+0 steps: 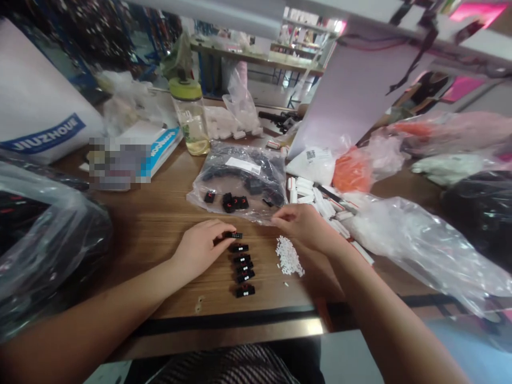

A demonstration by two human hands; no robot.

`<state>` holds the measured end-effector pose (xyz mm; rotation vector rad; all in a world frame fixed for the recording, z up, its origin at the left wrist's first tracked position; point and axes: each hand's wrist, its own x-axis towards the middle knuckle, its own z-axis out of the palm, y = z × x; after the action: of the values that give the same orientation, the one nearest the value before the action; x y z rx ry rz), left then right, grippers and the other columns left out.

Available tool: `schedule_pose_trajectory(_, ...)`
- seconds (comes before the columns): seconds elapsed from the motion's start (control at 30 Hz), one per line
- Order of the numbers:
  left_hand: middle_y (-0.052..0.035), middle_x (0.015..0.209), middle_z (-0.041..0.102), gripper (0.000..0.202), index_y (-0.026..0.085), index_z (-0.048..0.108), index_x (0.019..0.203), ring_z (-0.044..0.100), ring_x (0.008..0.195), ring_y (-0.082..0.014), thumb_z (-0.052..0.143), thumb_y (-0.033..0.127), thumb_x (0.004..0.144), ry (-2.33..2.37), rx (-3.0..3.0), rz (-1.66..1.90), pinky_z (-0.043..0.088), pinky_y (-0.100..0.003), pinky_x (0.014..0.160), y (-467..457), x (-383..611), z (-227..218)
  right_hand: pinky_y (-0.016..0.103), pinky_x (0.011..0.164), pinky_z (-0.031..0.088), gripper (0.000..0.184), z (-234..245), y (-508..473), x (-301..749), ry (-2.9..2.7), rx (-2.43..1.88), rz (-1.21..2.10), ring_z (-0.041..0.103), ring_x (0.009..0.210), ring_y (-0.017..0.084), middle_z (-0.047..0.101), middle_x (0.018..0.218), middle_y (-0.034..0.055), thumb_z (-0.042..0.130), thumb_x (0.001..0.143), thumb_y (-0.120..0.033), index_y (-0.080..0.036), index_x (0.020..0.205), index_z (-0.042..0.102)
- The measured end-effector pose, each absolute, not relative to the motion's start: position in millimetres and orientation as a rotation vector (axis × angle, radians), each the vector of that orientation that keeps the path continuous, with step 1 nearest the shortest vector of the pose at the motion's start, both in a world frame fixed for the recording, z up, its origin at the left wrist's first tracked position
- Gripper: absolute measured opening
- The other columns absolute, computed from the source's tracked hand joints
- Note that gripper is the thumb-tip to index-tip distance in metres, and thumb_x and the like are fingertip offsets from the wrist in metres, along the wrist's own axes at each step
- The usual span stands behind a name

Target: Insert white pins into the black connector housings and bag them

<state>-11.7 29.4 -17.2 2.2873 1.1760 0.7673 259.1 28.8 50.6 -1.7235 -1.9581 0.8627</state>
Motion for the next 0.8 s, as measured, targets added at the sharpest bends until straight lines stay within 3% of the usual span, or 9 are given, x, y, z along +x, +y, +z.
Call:
schedule_pose_trajectory(0.17,-0.0025,0.106,0.070,0.020,0.023,0.068,0.114,0.067,0.094,-0.0204,0.059,0.021,0.095,1.156,2.351,0.659,0.055,-0.036,0.083,28,-12,-16,0.029,0.061,0.049,0.024,38,3,295,-2.050,-1.987,0.686,0.067,0.066,0.019,0.074,0.070,0.0007,0.064,0.082,-0.040,-0.021,0.074,0.077)
schedule_pose_trajectory(0.4,-0.0018,0.102,0.070,0.019,0.024,0.068,0.111,0.065,0.079,-0.0179,0.061,0.022,0.093,1.131,2.367,0.680,0.055,-0.036,0.077,29,-12,-16,0.030,0.068,0.052,0.028,23,-12,295,-2.010,-1.927,0.860,0.070,0.075,0.019,0.078,0.087,0.0023,0.060,0.087,-0.044,-0.023,0.090,0.078)
schedule_pose_trajectory(0.6,-0.0017,0.101,0.069,0.018,0.025,0.068,0.109,0.064,0.075,-0.0171,0.060,0.022,0.093,1.106,2.361,0.695,0.054,-0.034,0.072,28,-13,-16,0.034,0.073,0.055,0.028,19,-15,317,-1.933,-1.972,0.870,0.072,0.083,0.024,0.079,0.091,0.0027,0.059,0.086,-0.043,-0.023,0.090,0.079)
schedule_pose_trajectory(0.8,-0.0012,0.100,0.069,0.018,0.025,0.068,0.108,0.064,0.077,-0.0171,0.060,0.021,0.093,1.102,2.354,0.712,0.054,-0.034,0.074,28,-14,-18,0.034,0.068,0.054,0.025,21,-17,315,-1.917,-2.030,0.732,0.071,0.078,0.025,0.078,0.084,0.0023,0.061,0.083,-0.041,-0.023,0.085,0.079)
